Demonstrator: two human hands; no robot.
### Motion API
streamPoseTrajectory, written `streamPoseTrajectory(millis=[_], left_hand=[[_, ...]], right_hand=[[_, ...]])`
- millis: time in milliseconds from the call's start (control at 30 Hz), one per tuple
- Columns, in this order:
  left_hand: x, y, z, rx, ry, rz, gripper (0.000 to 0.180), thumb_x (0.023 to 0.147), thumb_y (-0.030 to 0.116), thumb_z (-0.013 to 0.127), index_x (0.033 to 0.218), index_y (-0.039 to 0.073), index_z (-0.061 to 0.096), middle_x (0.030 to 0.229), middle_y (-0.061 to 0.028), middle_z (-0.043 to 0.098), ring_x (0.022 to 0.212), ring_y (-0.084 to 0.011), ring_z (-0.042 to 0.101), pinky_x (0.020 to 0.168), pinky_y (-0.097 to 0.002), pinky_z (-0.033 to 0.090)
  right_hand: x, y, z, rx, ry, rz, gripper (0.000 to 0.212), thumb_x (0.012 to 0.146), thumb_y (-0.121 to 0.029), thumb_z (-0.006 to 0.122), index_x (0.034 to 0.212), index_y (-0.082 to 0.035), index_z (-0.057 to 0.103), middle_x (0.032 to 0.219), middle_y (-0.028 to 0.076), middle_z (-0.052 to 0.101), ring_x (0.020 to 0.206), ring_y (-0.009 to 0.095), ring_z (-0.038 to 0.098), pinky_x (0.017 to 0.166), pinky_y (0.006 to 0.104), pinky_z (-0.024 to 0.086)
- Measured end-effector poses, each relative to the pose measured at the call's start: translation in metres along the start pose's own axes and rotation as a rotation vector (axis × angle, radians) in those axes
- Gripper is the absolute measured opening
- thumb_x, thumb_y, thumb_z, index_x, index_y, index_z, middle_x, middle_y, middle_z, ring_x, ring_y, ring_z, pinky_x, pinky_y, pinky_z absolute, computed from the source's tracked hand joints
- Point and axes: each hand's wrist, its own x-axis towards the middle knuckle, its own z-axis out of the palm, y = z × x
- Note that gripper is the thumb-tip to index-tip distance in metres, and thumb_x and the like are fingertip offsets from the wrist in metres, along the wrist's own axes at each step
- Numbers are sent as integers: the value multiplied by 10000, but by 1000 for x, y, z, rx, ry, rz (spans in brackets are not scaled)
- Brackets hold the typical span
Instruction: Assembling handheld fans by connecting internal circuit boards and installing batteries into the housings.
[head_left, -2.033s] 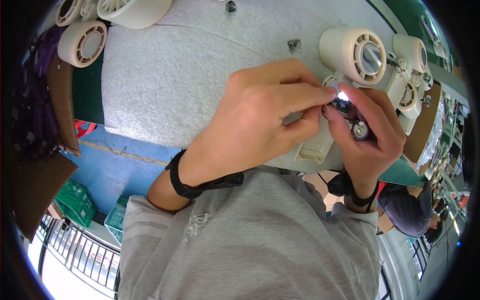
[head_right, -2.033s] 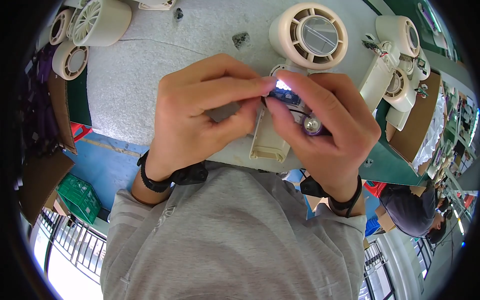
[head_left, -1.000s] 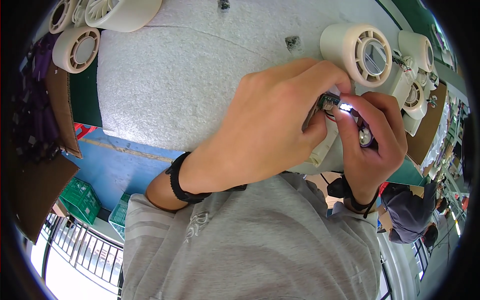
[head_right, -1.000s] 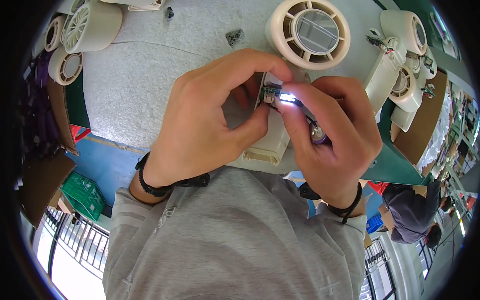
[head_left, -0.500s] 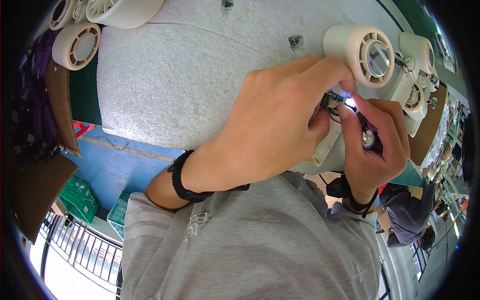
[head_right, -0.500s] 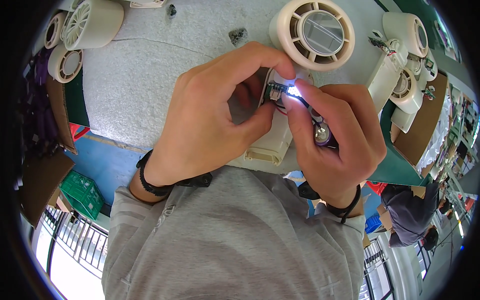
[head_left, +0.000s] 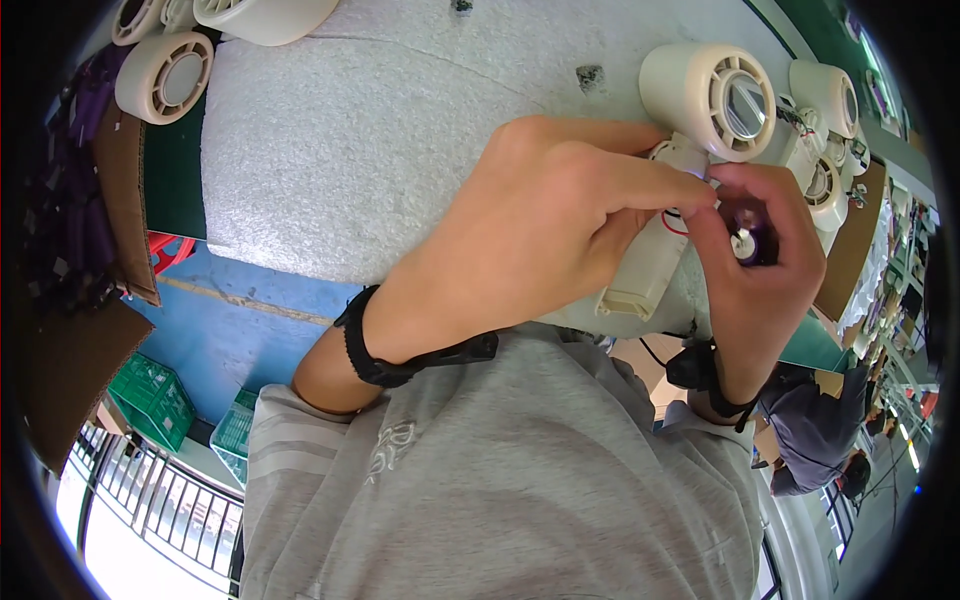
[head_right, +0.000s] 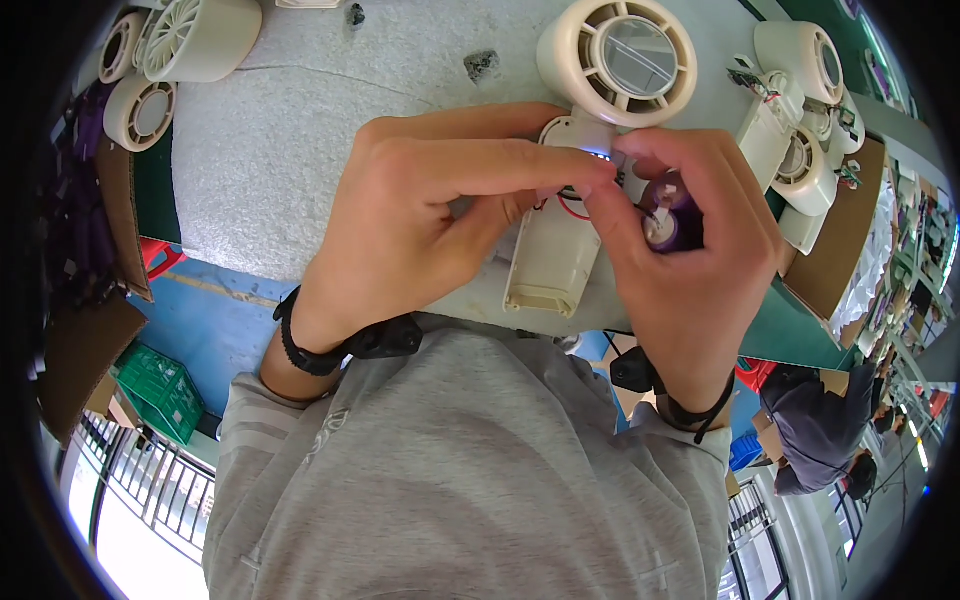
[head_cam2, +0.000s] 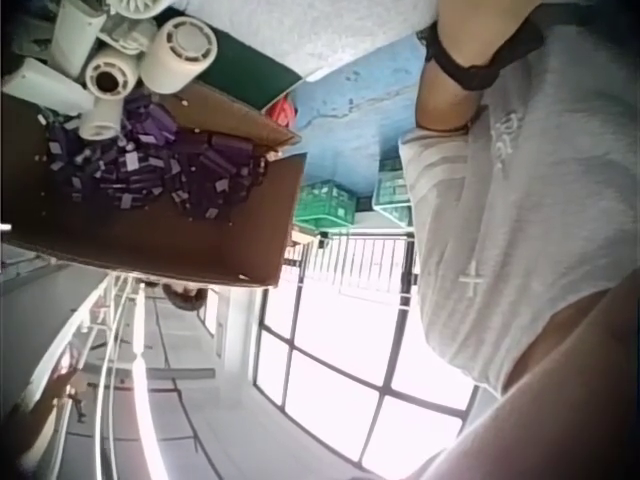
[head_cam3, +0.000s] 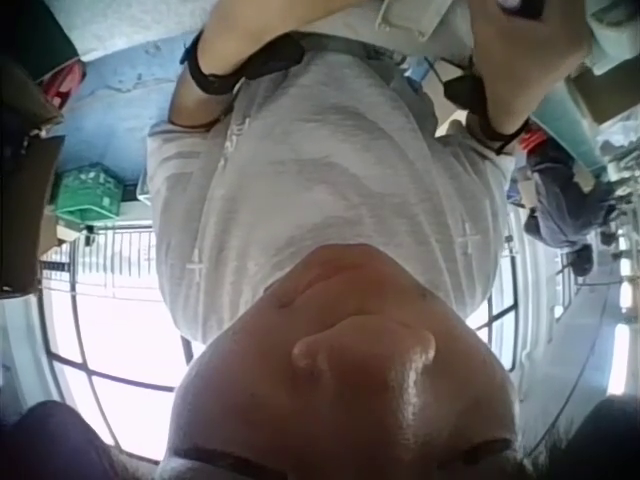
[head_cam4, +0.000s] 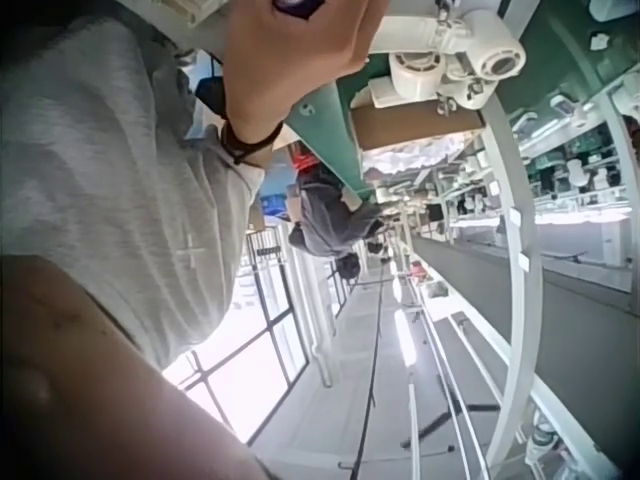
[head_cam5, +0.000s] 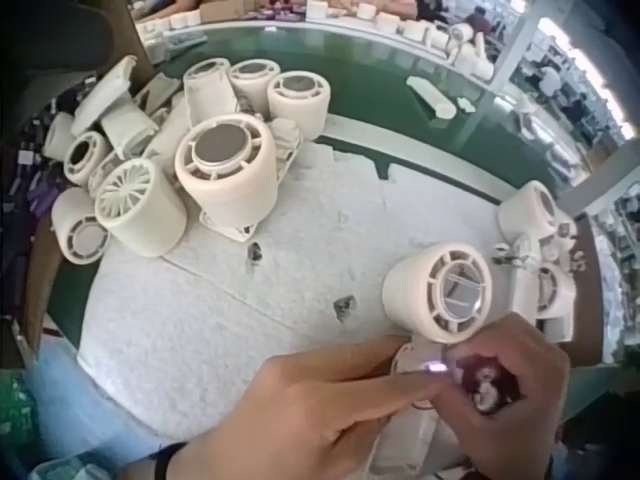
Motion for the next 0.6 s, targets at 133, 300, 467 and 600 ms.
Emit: streamPoseTrajectory(millis=[133, 300, 467, 600], left_hand=[[0, 0, -1, 70, 3, 38, 379, 707, -113, 621, 991, 110, 735, 1001, -145, 672, 765, -259, 677, 643, -284, 534], [2, 3, -2, 61, 18, 53, 258, 717, -31, 628, 938, 66, 721, 858, -147, 638, 756, -337, 633, 634, -395, 508], [1, 6, 0, 17, 27, -2, 288, 713, -49, 621, 953, 75, 723, 953, -129, 647, 768, -271, 648, 656, -340, 521], [-3, 8, 4, 1, 8, -124, 351, 717, -86, 617, 994, 94, 732, 1087, -125, 653, 788, -161, 659, 679, -248, 527]], right_hand=[[0, 1, -5, 136, -194, 248, 331, 709, -33, 791, 995, -25, 625, 713, -6, 557, 585, 51, 455, 532, 196, 369], [1, 3, -21, 262, -404, 312, 398, 732, -28, 765, 1087, -31, 585, 797, 10, 560, 601, 44, 466, 536, 185, 362], [-15, 9, -37, 678, -531, 407, 461, 764, -12, 719, 1190, -34, 545, 964, 59, 551, 607, 61, 500, 540, 188, 383], [-24, 14, -37, 858, -400, 527, 487, 773, 16, 693, 1231, -32, 537, 1070, 92, 564, 631, 71, 537, 534, 200, 412]])
